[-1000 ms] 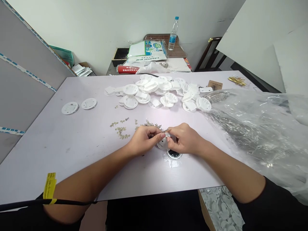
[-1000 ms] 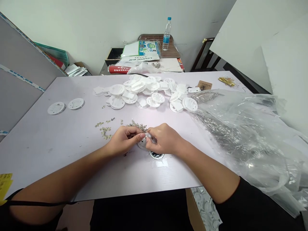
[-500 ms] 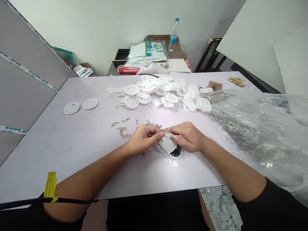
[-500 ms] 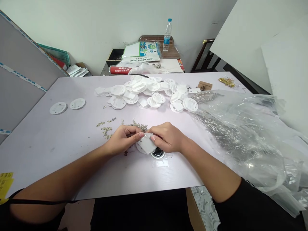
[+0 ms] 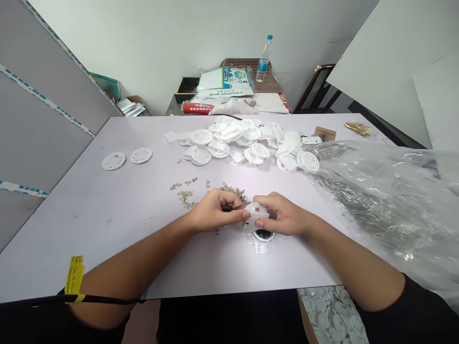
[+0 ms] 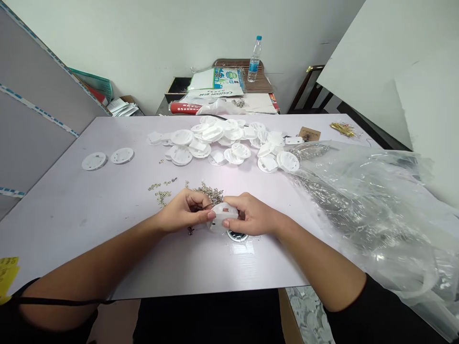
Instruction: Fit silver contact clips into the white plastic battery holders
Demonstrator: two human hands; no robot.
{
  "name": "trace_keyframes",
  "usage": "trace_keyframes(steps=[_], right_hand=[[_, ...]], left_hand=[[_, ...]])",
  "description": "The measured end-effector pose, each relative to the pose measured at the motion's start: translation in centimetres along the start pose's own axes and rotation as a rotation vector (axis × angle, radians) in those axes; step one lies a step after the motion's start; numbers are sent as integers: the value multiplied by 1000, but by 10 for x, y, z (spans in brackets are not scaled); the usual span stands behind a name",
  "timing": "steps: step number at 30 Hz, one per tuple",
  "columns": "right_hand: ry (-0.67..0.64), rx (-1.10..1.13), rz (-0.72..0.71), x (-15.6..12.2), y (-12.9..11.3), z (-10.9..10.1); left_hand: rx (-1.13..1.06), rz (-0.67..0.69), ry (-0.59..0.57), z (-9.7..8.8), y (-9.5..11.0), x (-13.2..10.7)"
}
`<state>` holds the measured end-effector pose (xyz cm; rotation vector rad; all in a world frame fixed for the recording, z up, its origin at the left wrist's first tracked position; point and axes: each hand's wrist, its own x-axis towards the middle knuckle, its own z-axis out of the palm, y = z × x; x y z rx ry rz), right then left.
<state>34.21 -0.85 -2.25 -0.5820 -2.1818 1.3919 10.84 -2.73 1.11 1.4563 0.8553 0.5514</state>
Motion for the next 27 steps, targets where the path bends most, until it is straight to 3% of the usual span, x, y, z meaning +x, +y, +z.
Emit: trace_keyframes(steps=[5, 11, 15, 20, 23, 25, 27], right_hand=[[-7, -33, -65, -1, 0, 3], [113, -234, -85, 2, -2, 6], [154, -245, -45, 3, -3, 7], [172, -164, -17, 1, -3, 7], [192, -150, -5, 1, 0, 5], [213, -155, 9, 1, 5, 3], [262, -168, 38, 1, 10, 0]], left_hand=[[126, 64, 36, 3, -1, 0], [415, 219, 247, 9, -4, 2], [547, 284, 333, 10, -5, 2], [395, 179, 219, 7, 1, -1], [385, 228, 156, -3, 13, -5], [516, 320, 251, -18, 26, -11], [722, 393, 509, -42, 39, -20]])
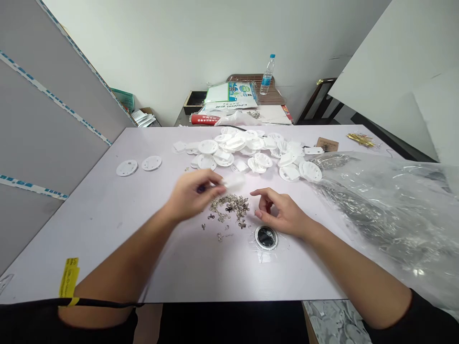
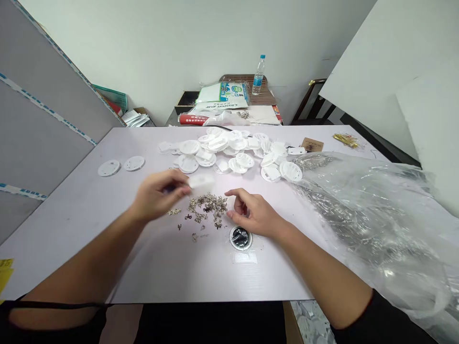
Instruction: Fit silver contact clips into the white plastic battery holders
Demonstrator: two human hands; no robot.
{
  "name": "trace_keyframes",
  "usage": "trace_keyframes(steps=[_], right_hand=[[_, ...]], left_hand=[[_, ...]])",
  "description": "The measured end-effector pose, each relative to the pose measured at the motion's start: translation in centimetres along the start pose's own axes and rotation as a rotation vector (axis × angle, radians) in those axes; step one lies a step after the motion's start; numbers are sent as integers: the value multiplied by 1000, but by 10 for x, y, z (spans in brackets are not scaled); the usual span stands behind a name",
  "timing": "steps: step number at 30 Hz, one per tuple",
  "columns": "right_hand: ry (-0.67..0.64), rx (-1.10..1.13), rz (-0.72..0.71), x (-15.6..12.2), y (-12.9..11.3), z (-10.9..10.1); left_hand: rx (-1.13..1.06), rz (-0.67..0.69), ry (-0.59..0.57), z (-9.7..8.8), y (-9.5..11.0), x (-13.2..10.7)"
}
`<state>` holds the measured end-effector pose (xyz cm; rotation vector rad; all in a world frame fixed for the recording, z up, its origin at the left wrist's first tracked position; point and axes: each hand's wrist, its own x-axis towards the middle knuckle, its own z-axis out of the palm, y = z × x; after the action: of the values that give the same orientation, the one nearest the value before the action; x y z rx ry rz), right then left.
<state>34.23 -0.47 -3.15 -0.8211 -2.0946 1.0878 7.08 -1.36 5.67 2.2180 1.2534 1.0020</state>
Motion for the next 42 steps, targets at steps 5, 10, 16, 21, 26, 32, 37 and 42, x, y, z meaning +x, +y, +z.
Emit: trace_keyframes(steps=[5, 10, 16, 21, 26, 32, 37, 42], right_hand=[[72, -26, 38, 1, 9, -1], [64, -47, 44, 2, 10, 0], [61, -60, 20, 1, 12, -2], [49, -74, 6, 2, 11, -2], [20, -74, 3, 2, 9, -1], [28, -91, 2, 2, 7, -3], [20, -123, -57, 2, 7, -4], [10, -146, -93, 3, 7, -5]], left_hand=[[632, -189, 352, -68, -49, 11], [948, -423, 11, -92, -114, 7], [1112, -499, -144, -109, -136, -5], [1153, -703, -148, -122, -124, -9], [797, -650, -71, -98, -107, 15], [466, -624, -138, -54, -104, 54], [514, -626, -123, -34, -103, 60], [556, -618, -75, -39, -95, 59]])
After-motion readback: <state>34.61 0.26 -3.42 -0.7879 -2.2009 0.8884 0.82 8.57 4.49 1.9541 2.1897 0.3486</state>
